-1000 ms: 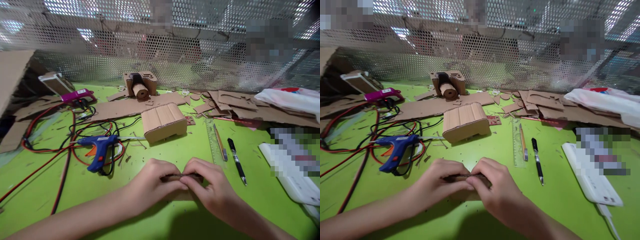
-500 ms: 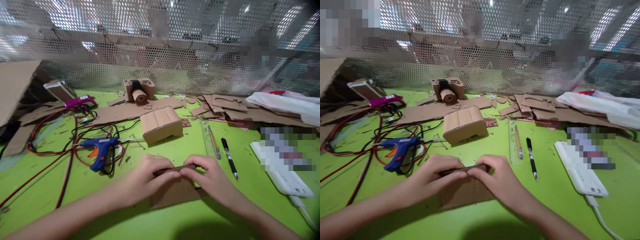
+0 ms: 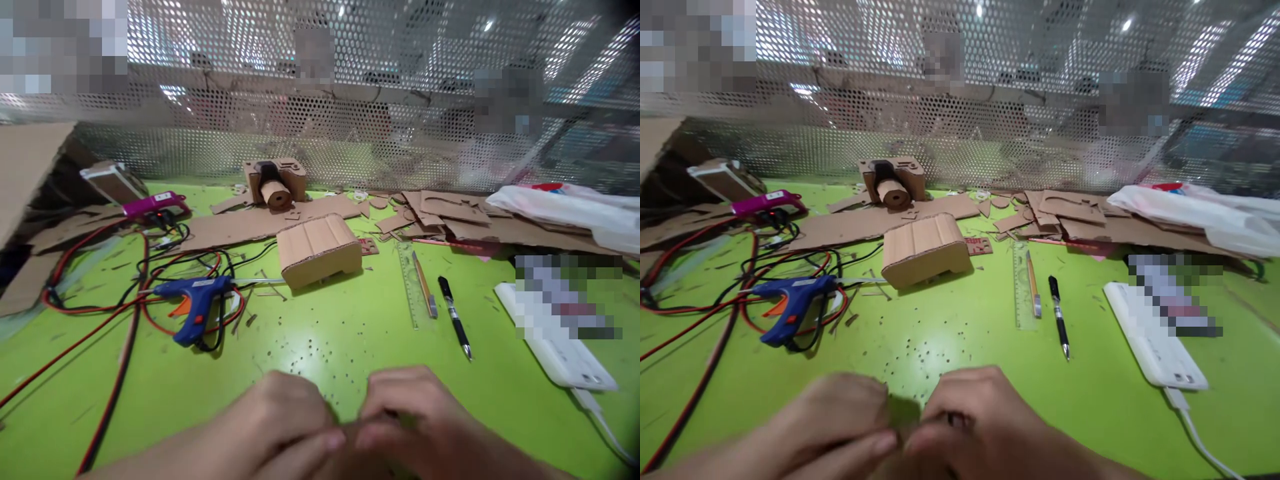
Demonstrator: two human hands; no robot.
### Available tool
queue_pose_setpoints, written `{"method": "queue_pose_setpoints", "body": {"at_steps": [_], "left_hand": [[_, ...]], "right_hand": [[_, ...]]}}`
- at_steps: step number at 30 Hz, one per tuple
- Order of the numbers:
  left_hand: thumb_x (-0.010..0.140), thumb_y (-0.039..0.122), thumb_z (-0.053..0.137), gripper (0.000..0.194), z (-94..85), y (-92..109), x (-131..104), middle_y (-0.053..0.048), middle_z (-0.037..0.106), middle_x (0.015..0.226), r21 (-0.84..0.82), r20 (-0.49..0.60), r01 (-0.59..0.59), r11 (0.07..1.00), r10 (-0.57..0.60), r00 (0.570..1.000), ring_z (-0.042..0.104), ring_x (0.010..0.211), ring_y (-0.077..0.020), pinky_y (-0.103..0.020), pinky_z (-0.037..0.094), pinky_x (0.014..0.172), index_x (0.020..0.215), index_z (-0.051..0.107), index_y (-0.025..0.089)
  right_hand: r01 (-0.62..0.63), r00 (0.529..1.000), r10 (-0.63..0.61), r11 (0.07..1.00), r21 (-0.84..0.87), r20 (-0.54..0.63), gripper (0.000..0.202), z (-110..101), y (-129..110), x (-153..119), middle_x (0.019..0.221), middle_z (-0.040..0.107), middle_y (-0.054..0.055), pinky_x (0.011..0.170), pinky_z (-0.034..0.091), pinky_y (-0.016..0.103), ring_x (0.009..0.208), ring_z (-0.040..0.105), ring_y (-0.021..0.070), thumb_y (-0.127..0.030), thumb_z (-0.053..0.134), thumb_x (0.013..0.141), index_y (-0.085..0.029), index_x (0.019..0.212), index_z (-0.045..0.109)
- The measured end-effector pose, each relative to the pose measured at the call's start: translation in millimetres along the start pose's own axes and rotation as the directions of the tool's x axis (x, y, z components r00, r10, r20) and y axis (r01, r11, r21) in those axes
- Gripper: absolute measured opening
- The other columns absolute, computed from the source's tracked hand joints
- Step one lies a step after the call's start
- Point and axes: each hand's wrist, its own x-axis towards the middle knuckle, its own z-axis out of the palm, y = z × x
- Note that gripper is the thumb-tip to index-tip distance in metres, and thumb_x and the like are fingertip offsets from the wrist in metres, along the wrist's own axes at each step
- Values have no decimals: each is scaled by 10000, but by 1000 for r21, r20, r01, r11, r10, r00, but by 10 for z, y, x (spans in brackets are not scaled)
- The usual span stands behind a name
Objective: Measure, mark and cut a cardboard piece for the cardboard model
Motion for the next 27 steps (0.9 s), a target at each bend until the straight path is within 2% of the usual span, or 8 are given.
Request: {"method": "queue_pose_setpoints", "body": {"at_steps": [3,9,13,17,19,21,23,27], "left_hand": [[1012,362,372,399,-28,-142,40,22,553,631,71,2,226,972,-227,974,507,596,-108,-203,402,591,730,596,192],[999,396,377,494,22,-395,112,48,468,507,103,-2,327,939,-329,944,480,493,-87,-155,391,484,589,534,171],[1014,341,310,492,-5,-544,83,19,540,548,250,-117,397,883,-379,918,524,499,-105,-169,404,464,622,549,165],[1000,275,314,384,-4,-628,40,-147,684,845,509,-280,396,764,-288,916,656,759,-249,-364,530,672,1014,649,87],[977,179,306,372,62,-571,1,-207,682,1046,611,-274,321,723,-187,943,653,929,-302,-464,529,794,1165,614,90],[963,141,343,351,168,-456,-64,-154,689,1120,670,-197,202,715,-91,976,650,992,-290,-467,527,862,1170,626,149],[976,282,422,292,300,-339,-152,-97,705,1116,693,-109,84,716,-12,994,648,1045,-284,-460,524,934,1142,641,184],[833,622,586,724,575,-265,-307,-175,600,1341,868,-117,76,491,51,992,564,1199,-439,-556,533,860,1374,502,147]], "right_hand": [[-148,989,149,988,-46,16,201,-23,109,212,689,675,-3,660,476,235,677,617,127,-239,641,900,-176,725,717],[-212,973,225,962,-172,60,287,-186,288,427,600,675,-24,544,510,221,565,649,120,-308,592,949,-177,743,742],[-359,931,278,823,-440,-238,223,-542,550,497,1027,710,63,830,553,401,909,681,184,-323,544,987,-157,1041,683],[-502,858,277,630,-593,-432,306,-844,853,561,1241,614,88,865,547,443,1033,635,224,-334,610,946,-185,1213,597],[-534,841,276,562,-632,-465,322,-909,936,581,1265,602,93,880,540,453,1057,626,233,-337,611,945,-189,1231,590],[-559,827,289,516,-649,-482,329,-938,971,596,1268,600,96,884,537,457,1063,624,237,-341,612,944,-186,1233,589],[-577,815,307,496,-648,-491,328,-958,984,610,1266,602,95,883,538,457,1062,625,236,-343,611,944,-186,1232,590],[-593,803,343,530,-606,-487,308,-1014,1017,656,1243,615,87,868,546,443,1037,634,225,-341,604,950,-189,1218,597]]}}
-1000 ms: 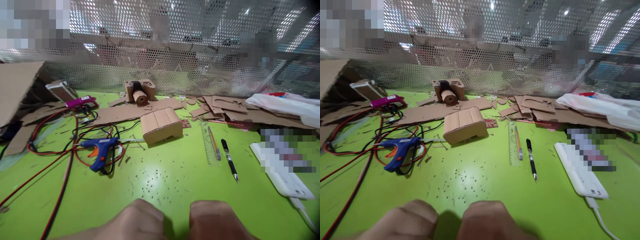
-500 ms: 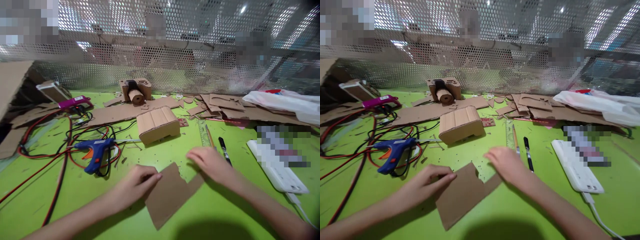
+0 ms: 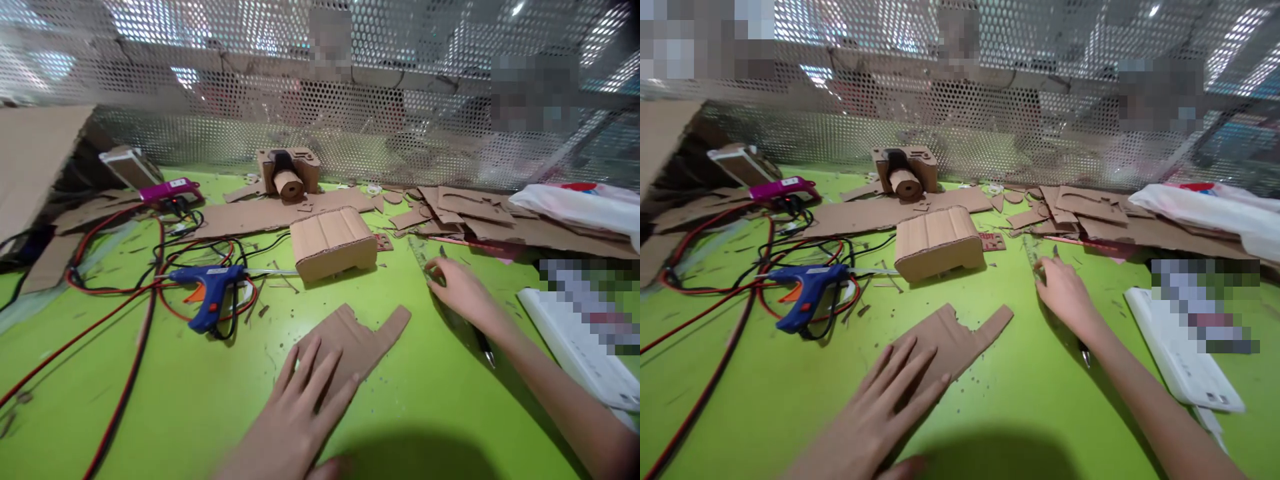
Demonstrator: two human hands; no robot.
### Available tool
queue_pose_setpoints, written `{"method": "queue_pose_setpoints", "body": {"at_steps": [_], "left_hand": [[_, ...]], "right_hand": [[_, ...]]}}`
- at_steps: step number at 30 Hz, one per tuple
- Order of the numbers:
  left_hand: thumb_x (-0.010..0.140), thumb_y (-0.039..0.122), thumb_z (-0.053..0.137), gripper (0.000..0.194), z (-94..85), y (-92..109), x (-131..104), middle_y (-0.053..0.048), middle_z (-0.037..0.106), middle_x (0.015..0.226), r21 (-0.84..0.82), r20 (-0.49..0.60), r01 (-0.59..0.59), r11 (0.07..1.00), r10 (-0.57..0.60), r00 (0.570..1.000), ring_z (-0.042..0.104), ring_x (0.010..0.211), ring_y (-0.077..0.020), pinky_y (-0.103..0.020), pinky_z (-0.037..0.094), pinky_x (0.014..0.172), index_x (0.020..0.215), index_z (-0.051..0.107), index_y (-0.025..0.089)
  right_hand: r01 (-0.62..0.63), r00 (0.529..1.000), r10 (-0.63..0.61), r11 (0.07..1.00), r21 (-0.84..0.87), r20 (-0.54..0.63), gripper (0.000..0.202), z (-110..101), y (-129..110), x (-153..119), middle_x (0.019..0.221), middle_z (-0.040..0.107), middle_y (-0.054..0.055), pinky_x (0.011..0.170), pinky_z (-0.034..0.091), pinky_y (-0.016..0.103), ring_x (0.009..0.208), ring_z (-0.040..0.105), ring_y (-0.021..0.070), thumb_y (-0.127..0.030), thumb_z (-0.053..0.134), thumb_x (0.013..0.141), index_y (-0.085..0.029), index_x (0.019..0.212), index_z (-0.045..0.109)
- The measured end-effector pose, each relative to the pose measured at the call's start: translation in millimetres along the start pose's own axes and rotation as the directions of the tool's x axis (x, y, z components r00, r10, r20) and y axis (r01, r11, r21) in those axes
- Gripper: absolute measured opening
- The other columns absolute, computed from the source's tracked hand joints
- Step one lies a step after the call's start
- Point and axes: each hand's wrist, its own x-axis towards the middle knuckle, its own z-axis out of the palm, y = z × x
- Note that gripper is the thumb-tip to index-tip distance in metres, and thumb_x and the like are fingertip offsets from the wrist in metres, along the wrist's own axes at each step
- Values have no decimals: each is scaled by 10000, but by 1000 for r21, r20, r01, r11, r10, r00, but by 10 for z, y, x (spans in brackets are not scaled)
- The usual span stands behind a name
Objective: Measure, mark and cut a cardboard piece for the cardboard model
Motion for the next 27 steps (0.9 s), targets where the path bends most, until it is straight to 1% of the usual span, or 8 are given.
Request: {"method": "queue_pose_setpoints", "body": {"at_steps": [3,10,12,14,17,20,24,27], "left_hand": [[793,729,561,859,95,122,-27,-201,576,1360,24,-25,49,999,-48,999,573,1183,-454,-536,530,852,1328,530,58],[851,653,481,720,96,407,189,-242,636,1257,-113,-35,147,983,-152,988,633,1128,-381,-478,543,864,1219,587,43],[870,643,444,736,89,451,195,-237,667,1200,-129,-46,166,978,-173,984,654,1079,-341,-417,546,851,1238,567,18],[892,590,428,692,98,464,158,-194,682,1187,-145,-67,155,977,-166,984,644,1076,-312,-386,531,882,1256,555,15],[911,459,444,565,130,449,68,-163,666,1231,-158,-113,113,981,-132,985,591,1154,-300,-373,483,974,1260,557,28],[922,384,460,483,144,415,4,-175,658,1241,-160,-141,96,982,-119,983,575,1185,-312,-390,474,995,1230,583,32],[959,305,420,393,100,339,-25,-125,683,1219,-155,-143,67,986,-89,986,616,1153,-276,-357,495,986,1183,624,55],[972,194,375,337,76,288,-37,-59,709,1187,-141,-178,46,989,-71,981,631,1137,-206,-298,496,973,1139,652,98]], "right_hand": [[-41,999,38,996,73,36,316,-9,18,97,1233,617,86,851,553,434,1018,640,221,-341,607,948,-185,1223,592],[-150,980,108,953,262,167,322,-276,-97,272,1211,625,84,823,563,419,986,650,213,-344,607,949,-181,1226,588],[-126,990,95,934,335,106,286,-409,-171,244,1188,632,77,820,561,408,971,651,204,-347,584,962,-182,1195,605],[-87,992,117,902,423,-44,305,-528,-241,162,1138,637,77,787,559,383,928,652,189,-349,561,973,-171,1220,579],[35,959,138,808,588,-247,455,-586,-315,-81,1073,648,114,613,508,297,713,621,124,-400,526,970,-170,1349,428],[112,985,21,683,722,-173,360,-418,-377,-432,1048,683,96,537,526,277,592,619,104,-426,675,858,-244,1161,608],[-25,990,-104,551,834,98,455,30,-502,-852,825,733,71,577,626,329,675,735,212,-541,729,771,-236,1108,695],[-116,970,-128,506,855,207,523,280,-565,-1041,609,689,28,443,578,268,504,674,169,-601,684,792,-200,1126,702]]}}
